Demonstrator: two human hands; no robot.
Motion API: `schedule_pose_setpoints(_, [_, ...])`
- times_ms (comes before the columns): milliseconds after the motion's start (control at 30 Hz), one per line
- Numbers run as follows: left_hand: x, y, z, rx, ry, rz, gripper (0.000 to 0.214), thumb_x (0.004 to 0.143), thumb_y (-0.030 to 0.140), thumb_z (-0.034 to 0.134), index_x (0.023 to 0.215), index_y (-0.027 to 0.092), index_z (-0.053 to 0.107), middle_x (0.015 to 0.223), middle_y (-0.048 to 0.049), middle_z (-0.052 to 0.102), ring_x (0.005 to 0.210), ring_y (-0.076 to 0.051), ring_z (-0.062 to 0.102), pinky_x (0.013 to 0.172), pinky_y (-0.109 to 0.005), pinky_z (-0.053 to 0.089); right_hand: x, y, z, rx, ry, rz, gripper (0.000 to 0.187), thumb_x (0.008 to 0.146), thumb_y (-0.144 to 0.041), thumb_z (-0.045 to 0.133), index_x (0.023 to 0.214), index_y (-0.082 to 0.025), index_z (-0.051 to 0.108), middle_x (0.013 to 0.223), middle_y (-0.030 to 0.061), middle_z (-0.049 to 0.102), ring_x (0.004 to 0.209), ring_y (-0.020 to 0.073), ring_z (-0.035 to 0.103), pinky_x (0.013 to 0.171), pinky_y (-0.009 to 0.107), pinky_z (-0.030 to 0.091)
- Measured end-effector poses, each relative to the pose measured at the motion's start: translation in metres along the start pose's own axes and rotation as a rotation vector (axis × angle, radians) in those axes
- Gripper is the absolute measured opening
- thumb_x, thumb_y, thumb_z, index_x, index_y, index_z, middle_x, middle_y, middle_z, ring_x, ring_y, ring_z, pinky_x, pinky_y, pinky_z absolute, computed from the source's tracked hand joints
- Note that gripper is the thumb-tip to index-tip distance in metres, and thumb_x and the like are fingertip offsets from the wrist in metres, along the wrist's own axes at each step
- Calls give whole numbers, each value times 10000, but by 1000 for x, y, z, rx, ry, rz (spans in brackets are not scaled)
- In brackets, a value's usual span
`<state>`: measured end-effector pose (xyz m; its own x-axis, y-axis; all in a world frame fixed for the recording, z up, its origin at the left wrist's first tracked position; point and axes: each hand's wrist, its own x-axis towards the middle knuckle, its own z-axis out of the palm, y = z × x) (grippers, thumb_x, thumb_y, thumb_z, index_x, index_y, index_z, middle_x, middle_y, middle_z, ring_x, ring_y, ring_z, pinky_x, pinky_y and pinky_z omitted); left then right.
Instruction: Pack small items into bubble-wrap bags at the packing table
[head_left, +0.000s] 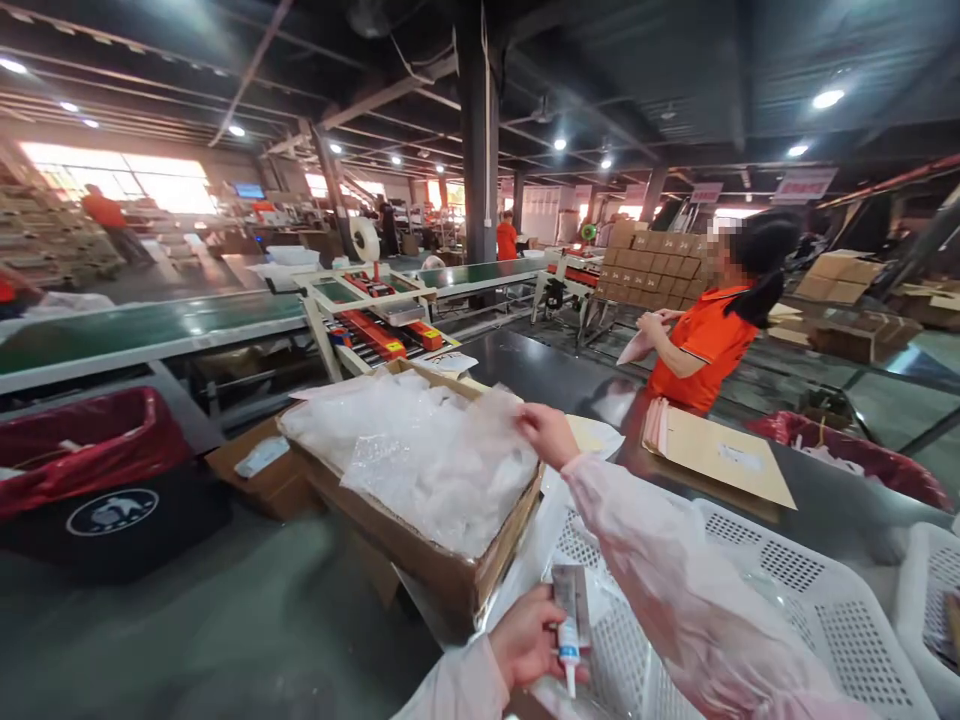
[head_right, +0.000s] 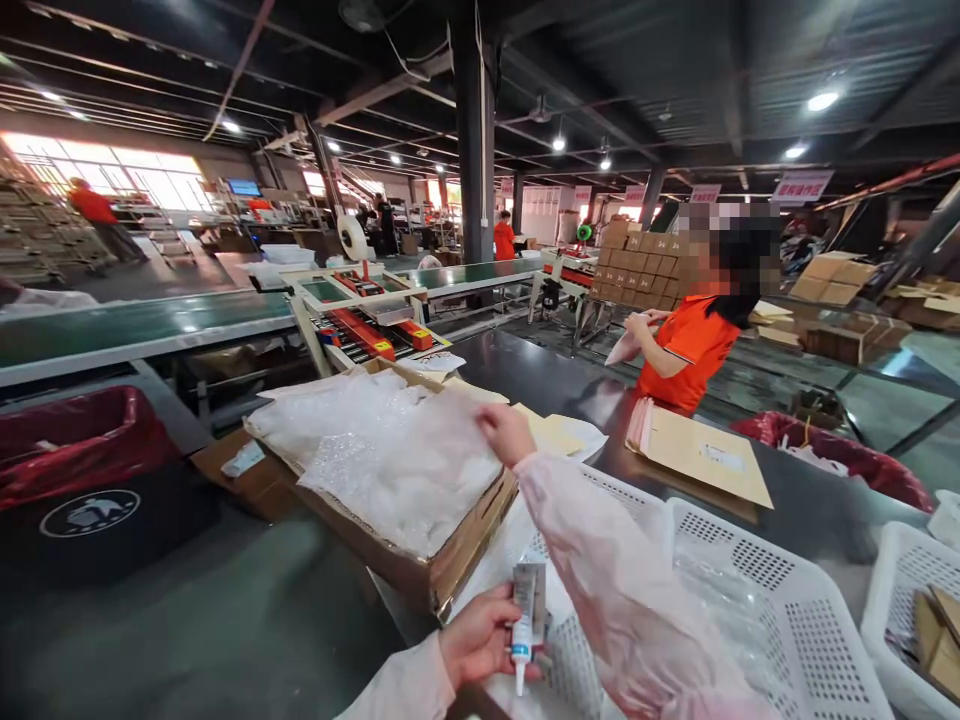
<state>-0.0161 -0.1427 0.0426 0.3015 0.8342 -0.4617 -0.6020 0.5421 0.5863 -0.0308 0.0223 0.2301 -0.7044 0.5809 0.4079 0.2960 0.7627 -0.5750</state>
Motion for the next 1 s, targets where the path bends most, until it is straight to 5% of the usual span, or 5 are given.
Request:
schedule_pose_setpoints(200, [-33,8,6,71,-103,119,475,643,256,718,1075,183,534,850,-49,651,743,-221,665,675,-376,523,-70,50,-87,234,104,419,325,860,-390,498,905,-122,676,711,73,684,596,177,642,525,274,459])
schedule_pose_setpoints(500, [-69,33,36,228,-210,186,525,681,364,801,1129,176,605,926,-53,666,655,-131,612,616,-281,530,-201,85,-95,152,370,795,456,623,-574,684,480,-222,431,471,-21,456,513,137,449,509,273,354])
schedule_pose_setpoints(633, [-66,34,52,218,-242,302,525,702,413,784,1143,184,617,931,-58,662,673,-135,610,601,-253,485,-232,83,-76,-81,579,768,466,771,-594,510,505,-230,394,526,-6,428,604,157,417,582,276,311])
schedule_pose_setpoints(867, [-21,-1,61,522,-134,477,506,780,482,630,1200,202,597,935,-54,660,710,-152,566,648,-274,459,-272,51,8,273,43,698,310,693,-503,548,595,-209,570,579,15,582,599,164,522,601,290,424])
schedule_pose_setpoints(1000, [3,-27,29,874,88,547,486,826,404,518,1258,187,566,1181,-133,643,1083,-266,568,977,-393,418,-301,68,46,502,196,963,455,684,-654,483,722,-219,612,631,8,591,552,142,542,496,251,438])
